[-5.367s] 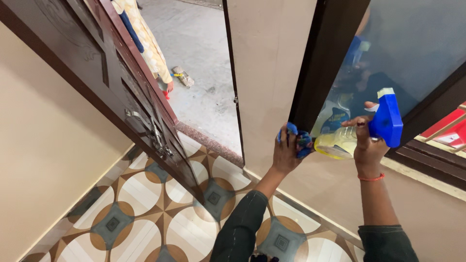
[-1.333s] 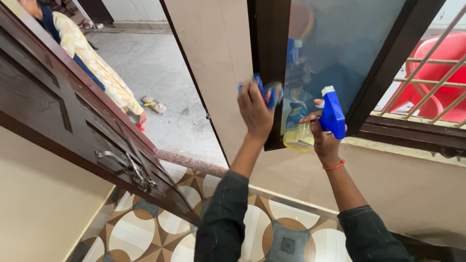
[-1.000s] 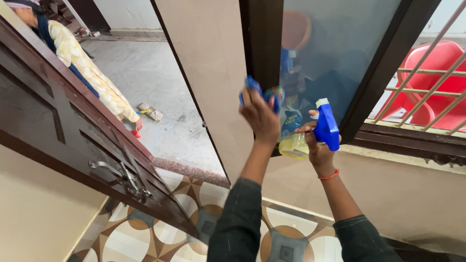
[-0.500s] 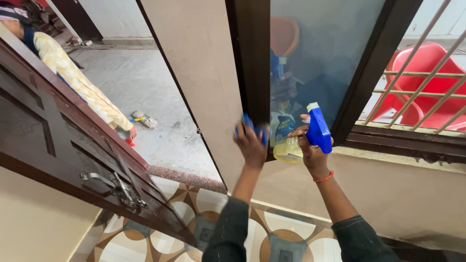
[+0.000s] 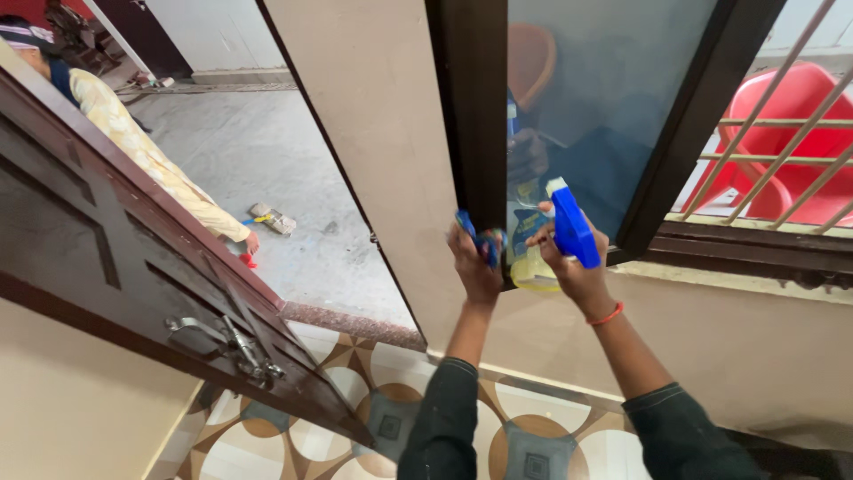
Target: The person sprays a cleaning solution onto a window and its frame, then wipes the surfaces with a cloth. They clean the metal grille, the window frame, and the glass pane in a repetitive manner.
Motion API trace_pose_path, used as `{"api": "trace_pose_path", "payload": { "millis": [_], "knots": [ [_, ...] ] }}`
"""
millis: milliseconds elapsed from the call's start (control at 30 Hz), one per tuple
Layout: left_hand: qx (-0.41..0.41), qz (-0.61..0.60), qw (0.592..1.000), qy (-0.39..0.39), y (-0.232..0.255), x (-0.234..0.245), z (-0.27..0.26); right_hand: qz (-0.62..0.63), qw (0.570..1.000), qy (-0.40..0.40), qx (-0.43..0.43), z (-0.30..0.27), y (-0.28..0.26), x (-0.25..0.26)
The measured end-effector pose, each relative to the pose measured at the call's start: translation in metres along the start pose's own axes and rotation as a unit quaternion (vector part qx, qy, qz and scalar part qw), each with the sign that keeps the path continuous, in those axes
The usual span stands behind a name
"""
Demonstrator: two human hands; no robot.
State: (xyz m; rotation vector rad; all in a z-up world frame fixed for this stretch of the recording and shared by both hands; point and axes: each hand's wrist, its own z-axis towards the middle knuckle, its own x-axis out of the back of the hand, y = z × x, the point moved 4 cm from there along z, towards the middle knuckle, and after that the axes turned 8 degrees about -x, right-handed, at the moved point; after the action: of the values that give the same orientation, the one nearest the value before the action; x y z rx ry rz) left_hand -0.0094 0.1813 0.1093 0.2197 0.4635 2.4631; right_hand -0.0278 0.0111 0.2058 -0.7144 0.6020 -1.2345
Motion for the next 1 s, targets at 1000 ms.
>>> {"api": "trace_pose_path", "payload": {
  "millis": [1000],
  "knots": [
    [-0.011, -0.006, 1.0, -0.025, -0.018, -0.004, -0.049, 0.043, 0.938, -0.129, -0.318, 0.028, -0.044, 0.003]
  ]
}}
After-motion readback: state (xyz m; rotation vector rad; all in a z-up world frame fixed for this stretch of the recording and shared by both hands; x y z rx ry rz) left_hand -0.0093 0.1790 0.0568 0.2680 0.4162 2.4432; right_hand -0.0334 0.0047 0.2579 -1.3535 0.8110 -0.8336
